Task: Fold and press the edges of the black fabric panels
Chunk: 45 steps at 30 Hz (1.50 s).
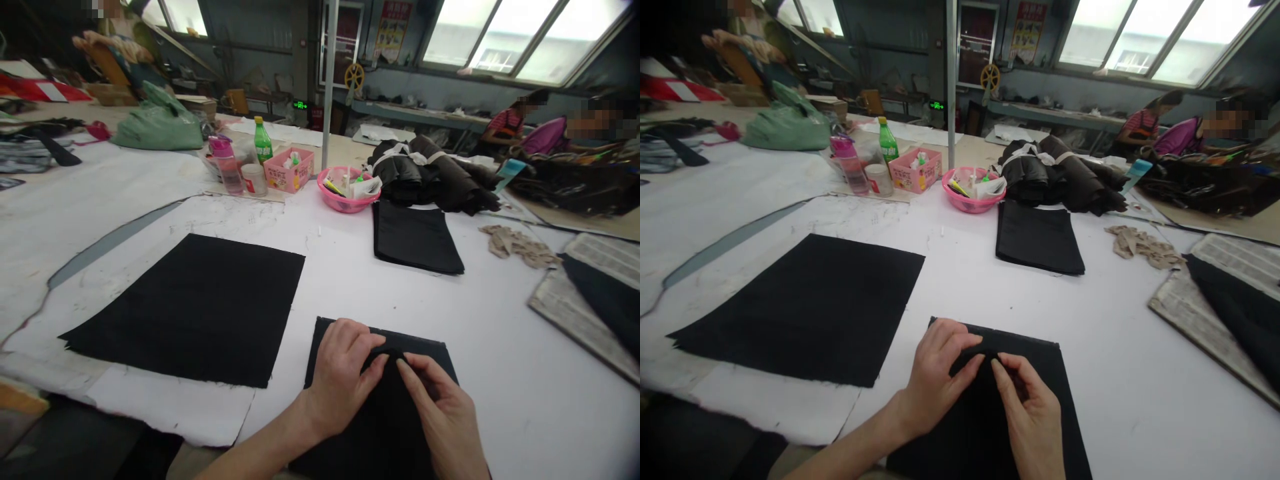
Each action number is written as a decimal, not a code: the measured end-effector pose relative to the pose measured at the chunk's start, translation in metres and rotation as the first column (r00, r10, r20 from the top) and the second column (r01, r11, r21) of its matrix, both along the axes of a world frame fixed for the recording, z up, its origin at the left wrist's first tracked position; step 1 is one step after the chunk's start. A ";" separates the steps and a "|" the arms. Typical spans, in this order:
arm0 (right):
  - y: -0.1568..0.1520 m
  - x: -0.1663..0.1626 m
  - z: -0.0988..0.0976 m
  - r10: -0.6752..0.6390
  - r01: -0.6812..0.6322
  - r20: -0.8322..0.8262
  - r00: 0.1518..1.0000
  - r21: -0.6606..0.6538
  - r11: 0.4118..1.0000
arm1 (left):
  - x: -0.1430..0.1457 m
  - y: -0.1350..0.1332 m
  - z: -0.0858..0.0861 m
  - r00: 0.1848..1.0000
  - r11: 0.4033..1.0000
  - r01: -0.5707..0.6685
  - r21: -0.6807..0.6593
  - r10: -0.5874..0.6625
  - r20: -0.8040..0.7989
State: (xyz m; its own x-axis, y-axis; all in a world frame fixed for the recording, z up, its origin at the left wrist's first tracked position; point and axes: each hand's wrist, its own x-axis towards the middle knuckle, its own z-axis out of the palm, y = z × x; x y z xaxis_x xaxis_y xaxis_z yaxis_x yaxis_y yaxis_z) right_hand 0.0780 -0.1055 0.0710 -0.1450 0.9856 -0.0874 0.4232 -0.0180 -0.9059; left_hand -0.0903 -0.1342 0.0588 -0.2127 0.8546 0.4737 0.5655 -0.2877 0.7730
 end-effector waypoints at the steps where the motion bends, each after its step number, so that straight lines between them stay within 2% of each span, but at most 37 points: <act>1: 0.000 -0.001 0.000 0.002 -0.002 0.012 1.000 0.017 1.000 | 0.000 0.000 0.001 0.999 0.999 0.002 0.038 0.000 -0.042; 6: -0.003 -0.006 0.002 0.019 -0.024 0.070 0.997 0.074 0.997 | -0.001 -0.001 0.000 0.996 0.995 0.067 0.069 -0.062 -0.070; 12: -0.005 -0.009 0.002 0.048 -0.081 0.150 0.988 0.224 0.971 | -0.004 0.000 -0.003 0.990 0.989 0.133 0.057 -0.131 -0.045; 19: -0.008 -0.011 0.003 0.114 -0.175 0.203 0.972 0.310 0.935 | -0.005 -0.001 -0.001 0.989 0.990 0.140 -0.003 -0.140 -0.044; 23: -0.007 -0.011 0.001 0.110 -0.174 0.227 0.968 0.286 0.942 | -0.005 0.000 -0.001 0.990 0.988 0.140 -0.064 -0.138 0.030; 28: -0.006 -0.010 0.000 0.079 -0.124 0.216 0.973 0.200 0.972 | -0.003 0.002 0.000 0.937 0.964 0.167 -0.207 -0.090 0.337; 30: -0.005 -0.009 -0.001 0.081 -0.111 0.191 0.978 0.156 0.981 | -0.003 0.003 0.001 0.906 0.952 0.199 -0.232 -0.088 0.414; 35: -0.005 -0.007 -0.003 0.065 -0.078 0.143 0.988 0.081 0.994 | -0.008 0.005 0.002 0.818 0.928 0.323 -0.184 -0.176 0.548; 40: -0.003 -0.005 -0.006 0.025 -0.030 0.111 0.993 0.043 0.999 | -0.011 0.004 0.001 0.700 0.861 0.484 -0.157 -0.273 0.660; 43: -0.003 -0.003 -0.006 0.032 -0.034 0.093 0.995 0.017 0.999 | -0.008 0.005 -0.004 0.659 0.853 0.492 -0.173 -0.235 0.714; 45: -0.003 -0.002 -0.005 0.044 -0.044 0.076 0.996 -0.001 0.999 | -0.007 0.005 -0.008 0.628 0.828 0.521 -0.207 -0.208 0.750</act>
State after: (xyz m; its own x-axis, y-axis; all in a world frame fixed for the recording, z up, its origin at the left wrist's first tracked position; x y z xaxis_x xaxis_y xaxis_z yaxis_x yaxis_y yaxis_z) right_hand 0.0761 -0.1083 0.0657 -0.1814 0.9784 -0.0989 0.4909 0.0030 -0.8712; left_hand -0.0968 -0.1292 0.0510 0.0381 0.9985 -0.0389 -0.2412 0.0470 0.9693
